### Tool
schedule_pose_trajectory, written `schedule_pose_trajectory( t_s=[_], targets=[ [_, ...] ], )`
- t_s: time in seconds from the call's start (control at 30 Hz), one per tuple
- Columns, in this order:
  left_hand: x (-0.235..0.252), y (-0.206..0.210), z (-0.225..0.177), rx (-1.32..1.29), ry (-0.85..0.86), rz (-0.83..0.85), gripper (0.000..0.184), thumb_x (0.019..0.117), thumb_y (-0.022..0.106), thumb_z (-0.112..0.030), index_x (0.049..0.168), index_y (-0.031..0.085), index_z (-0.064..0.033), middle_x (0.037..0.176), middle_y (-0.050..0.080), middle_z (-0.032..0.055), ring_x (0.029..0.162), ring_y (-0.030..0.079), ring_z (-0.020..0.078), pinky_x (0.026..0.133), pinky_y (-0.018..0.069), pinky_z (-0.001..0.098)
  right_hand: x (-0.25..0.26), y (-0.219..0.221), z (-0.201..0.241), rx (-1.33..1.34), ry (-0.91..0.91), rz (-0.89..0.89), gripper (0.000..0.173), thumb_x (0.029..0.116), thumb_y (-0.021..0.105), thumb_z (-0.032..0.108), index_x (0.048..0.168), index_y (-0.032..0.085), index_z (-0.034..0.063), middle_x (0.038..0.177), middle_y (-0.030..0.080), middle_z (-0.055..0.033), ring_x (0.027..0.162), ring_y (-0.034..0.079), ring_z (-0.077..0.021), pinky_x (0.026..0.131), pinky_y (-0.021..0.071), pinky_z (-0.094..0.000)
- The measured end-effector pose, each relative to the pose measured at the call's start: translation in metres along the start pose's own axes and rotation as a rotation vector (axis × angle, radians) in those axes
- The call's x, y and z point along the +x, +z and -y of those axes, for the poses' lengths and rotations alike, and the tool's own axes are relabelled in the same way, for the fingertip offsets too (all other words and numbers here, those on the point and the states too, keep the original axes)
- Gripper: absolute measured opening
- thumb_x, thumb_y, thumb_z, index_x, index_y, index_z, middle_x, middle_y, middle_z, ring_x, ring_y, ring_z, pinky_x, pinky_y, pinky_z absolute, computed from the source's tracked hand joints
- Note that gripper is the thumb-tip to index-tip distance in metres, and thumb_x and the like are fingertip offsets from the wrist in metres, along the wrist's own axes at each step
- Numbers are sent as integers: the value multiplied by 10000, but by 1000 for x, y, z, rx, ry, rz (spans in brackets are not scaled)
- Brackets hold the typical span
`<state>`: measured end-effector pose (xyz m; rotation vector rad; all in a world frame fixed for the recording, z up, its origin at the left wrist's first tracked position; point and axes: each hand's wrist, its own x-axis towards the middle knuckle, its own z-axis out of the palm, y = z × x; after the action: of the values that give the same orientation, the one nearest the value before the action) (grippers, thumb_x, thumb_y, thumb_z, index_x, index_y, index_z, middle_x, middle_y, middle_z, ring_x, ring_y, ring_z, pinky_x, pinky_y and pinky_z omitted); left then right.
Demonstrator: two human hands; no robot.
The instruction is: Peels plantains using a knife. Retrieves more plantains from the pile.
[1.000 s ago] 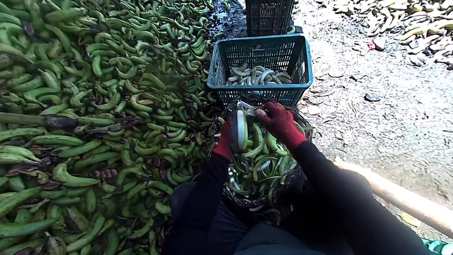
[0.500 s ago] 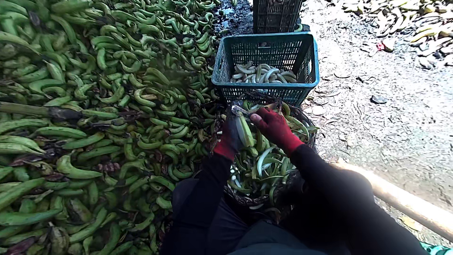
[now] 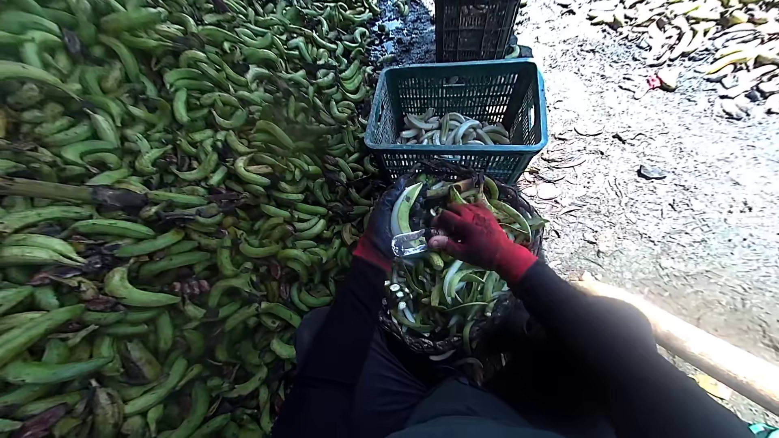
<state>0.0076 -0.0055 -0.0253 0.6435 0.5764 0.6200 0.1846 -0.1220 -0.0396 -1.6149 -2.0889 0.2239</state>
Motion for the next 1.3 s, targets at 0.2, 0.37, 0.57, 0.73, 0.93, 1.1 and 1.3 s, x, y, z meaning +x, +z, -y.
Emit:
schedule_pose_trajectory(
  t_s=[0.2,0.37,0.57,0.73,0.93,1.1,1.3],
  targets=[
    [-20,-6,40,357,158,-9,358,1079,425,-434,1315,586,-219,1108,662,-1,943,642,95,797,569,302,14,10,-14,35,474,-44,565,997,500,621,1187,683,121,1124,673,-172,1028,658,-378,849,502,-622],
    [-18,-31,47,460,132,-190,407,1048,474,-495,1337,593,-234,1135,668,5,962,651,126,813,577,350,16,-22,-45,313,823,-147,543,1031,477,592,1238,653,121,1130,679,-174,1051,651,-377,892,477,-663],
    [12,-61,55,808,15,-617,456,1111,368,-357,1452,488,-79,1377,579,161,1235,569,241,1006,496,450,2,-67,-49,539,673,-482,513,1023,459,604,1139,656,145,945,661,-66,862,639,-219,780,519,-513],
    [78,58,1,381,135,-392,642,1083,258,-568,1541,359,-128,1482,493,154,1277,555,287,994,510,483,-10,-85,-61,985,644,-798,469,1099,379,475,1246,595,85,973,627,1,798,595,-65,721,532,-271],
    [89,38,82,1928,-207,-341,764,977,533,-619,1496,454,-63,1280,648,253,1197,624,442,982,478,671,-24,-97,-80,1628,644,-1170,585,1095,116,574,1159,534,171,848,619,-7,667,629,-140,608,576,-331],
    [90,5,114,1840,-238,-354,814,890,702,-499,1508,418,-52,1229,663,259,1149,643,441,955,495,667,-23,-93,-77,1626,761,-1134,364,1117,292,472,1075,500,176,820,546,-6,685,588,-144,640,555,-347],
    [41,-44,44,921,97,-162,523,1020,577,-408,1503,478,-234,1288,654,111,1053,669,252,868,573,486,-23,-82,-54,1140,534,-541,585,1052,474,465,1509,368,115,1226,637,-103,1005,673,-179,847,591,-364]
  ],
)
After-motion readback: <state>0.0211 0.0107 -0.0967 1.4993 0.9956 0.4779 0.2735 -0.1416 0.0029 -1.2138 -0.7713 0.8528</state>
